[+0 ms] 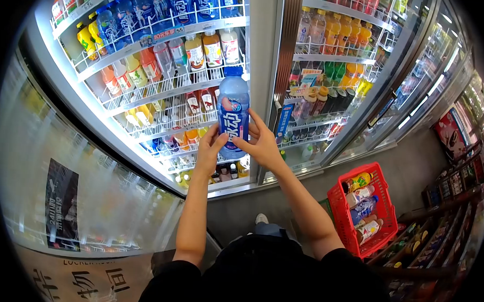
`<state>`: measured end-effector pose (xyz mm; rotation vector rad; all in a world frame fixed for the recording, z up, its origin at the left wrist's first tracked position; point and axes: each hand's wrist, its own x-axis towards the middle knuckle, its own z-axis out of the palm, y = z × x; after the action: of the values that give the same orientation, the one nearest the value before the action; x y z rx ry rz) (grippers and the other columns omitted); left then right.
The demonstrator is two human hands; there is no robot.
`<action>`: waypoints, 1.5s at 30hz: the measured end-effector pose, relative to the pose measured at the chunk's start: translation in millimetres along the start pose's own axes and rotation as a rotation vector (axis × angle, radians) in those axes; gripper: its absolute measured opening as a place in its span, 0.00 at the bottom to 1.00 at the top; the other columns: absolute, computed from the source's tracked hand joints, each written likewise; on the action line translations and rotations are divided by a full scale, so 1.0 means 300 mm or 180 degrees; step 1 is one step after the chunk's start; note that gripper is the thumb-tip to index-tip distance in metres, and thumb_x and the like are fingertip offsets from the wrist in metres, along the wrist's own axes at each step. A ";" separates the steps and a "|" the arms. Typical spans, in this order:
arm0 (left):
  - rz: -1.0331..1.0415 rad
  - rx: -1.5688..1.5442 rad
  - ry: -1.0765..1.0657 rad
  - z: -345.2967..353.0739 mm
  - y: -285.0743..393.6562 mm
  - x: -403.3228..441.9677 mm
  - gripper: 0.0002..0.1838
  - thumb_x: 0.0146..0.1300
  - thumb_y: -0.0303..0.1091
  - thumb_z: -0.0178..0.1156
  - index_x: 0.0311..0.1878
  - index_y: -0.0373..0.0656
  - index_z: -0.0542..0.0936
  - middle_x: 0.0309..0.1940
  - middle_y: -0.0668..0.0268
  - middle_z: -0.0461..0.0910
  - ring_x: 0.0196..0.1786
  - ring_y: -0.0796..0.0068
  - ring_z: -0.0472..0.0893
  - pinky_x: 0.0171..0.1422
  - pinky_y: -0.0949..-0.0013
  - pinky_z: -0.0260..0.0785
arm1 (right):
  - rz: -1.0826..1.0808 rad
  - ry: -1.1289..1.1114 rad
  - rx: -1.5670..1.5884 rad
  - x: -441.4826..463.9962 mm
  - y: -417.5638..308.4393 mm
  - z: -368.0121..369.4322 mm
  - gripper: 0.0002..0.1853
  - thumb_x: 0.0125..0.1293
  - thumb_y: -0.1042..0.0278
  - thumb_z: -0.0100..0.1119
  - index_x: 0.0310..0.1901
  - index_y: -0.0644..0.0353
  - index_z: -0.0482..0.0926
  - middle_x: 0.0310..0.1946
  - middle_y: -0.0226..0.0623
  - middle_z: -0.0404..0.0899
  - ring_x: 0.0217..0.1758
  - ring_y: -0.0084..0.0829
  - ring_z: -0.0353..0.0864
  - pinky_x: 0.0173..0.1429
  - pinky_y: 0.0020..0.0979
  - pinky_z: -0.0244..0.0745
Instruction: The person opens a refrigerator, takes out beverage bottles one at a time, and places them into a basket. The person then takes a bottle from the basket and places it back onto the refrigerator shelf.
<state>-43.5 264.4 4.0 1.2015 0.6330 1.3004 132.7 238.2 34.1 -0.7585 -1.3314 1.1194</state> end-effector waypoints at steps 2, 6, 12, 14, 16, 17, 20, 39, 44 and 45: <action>-0.0143 -0.0082 0.0080 0.005 -0.038 -0.053 0.31 0.67 0.38 0.64 0.67 0.30 0.69 0.56 0.60 0.78 0.56 0.76 0.77 0.63 0.73 0.67 | -0.0026 0.0178 -0.0002 -0.065 0.045 0.013 0.47 0.60 0.73 0.70 0.75 0.67 0.50 0.61 0.53 0.74 0.64 0.37 0.76 0.59 0.35 0.79; -0.0418 -0.0251 -0.0142 0.034 -0.077 -0.134 0.32 0.67 0.36 0.64 0.69 0.29 0.66 0.56 0.61 0.78 0.55 0.77 0.78 0.62 0.73 0.68 | 0.0227 0.0496 -0.0151 -0.199 0.065 0.015 0.45 0.60 0.72 0.71 0.74 0.68 0.53 0.59 0.49 0.75 0.63 0.35 0.76 0.61 0.35 0.77; -0.0848 -0.0264 -0.0370 0.104 -0.158 -0.262 0.33 0.66 0.33 0.65 0.70 0.29 0.65 0.57 0.60 0.78 0.57 0.76 0.77 0.64 0.72 0.68 | 0.0414 0.1024 -0.0228 -0.369 0.084 -0.020 0.42 0.60 0.69 0.71 0.72 0.68 0.57 0.59 0.46 0.75 0.59 0.32 0.78 0.61 0.33 0.75; -0.0918 -0.0227 -0.0477 0.136 -0.193 -0.297 0.33 0.67 0.32 0.64 0.71 0.29 0.64 0.58 0.59 0.77 0.59 0.74 0.77 0.64 0.72 0.68 | 0.0577 0.1195 -0.0135 -0.422 0.083 -0.045 0.42 0.60 0.65 0.72 0.70 0.69 0.60 0.58 0.44 0.76 0.56 0.30 0.79 0.58 0.32 0.76; -0.1020 -0.0267 -0.0639 0.197 -0.221 -0.321 0.33 0.67 0.32 0.64 0.71 0.30 0.64 0.59 0.59 0.77 0.59 0.74 0.77 0.64 0.71 0.68 | 0.0622 0.1372 -0.0242 -0.485 0.106 -0.096 0.42 0.60 0.63 0.72 0.70 0.69 0.60 0.57 0.44 0.76 0.55 0.30 0.80 0.57 0.31 0.76; -0.1050 -0.0299 -0.0710 0.231 -0.238 -0.333 0.33 0.67 0.32 0.64 0.71 0.30 0.64 0.59 0.59 0.77 0.59 0.74 0.77 0.64 0.71 0.69 | 0.0657 0.1435 -0.0338 -0.518 0.111 -0.124 0.42 0.60 0.61 0.72 0.70 0.69 0.61 0.56 0.44 0.77 0.53 0.29 0.80 0.56 0.31 0.76; -0.1247 -0.0326 -0.1036 0.306 -0.317 -0.347 0.30 0.69 0.32 0.61 0.70 0.32 0.65 0.59 0.60 0.76 0.58 0.75 0.77 0.63 0.71 0.68 | 0.0677 0.1772 -0.0652 -0.604 0.091 -0.200 0.41 0.59 0.56 0.72 0.68 0.69 0.65 0.51 0.43 0.81 0.50 0.29 0.81 0.53 0.30 0.78; -0.1672 0.0503 -0.2875 1.294 -0.768 -0.502 0.28 0.69 0.40 0.62 0.66 0.31 0.70 0.53 0.59 0.79 0.53 0.75 0.78 0.57 0.71 0.71 | 0.1192 0.3947 -0.2031 -1.373 0.006 -0.945 0.41 0.61 0.42 0.66 0.61 0.76 0.70 0.47 0.55 0.82 0.48 0.37 0.84 0.54 0.34 0.78; -0.0849 0.1462 -0.3231 1.471 -0.980 -0.555 0.33 0.67 0.51 0.63 0.59 0.26 0.76 0.54 0.48 0.76 0.54 0.61 0.78 0.61 0.65 0.69 | 0.1536 0.3941 -0.2317 -1.536 -0.085 -1.067 0.23 0.67 0.54 0.64 0.49 0.71 0.79 0.39 0.42 0.85 0.41 0.27 0.83 0.46 0.30 0.78; -0.0822 0.1462 -0.3253 1.506 -0.998 -0.559 0.33 0.67 0.51 0.63 0.59 0.26 0.76 0.54 0.48 0.76 0.54 0.61 0.78 0.61 0.65 0.69 | 0.1510 0.3966 -0.2321 -1.562 -0.057 -1.101 0.23 0.67 0.54 0.64 0.49 0.71 0.79 0.39 0.42 0.85 0.41 0.27 0.83 0.46 0.30 0.78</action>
<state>436.7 16.0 -167.7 1.8631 0.2978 0.2061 509.9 -147.4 -161.2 -1.9575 -0.4122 0.2406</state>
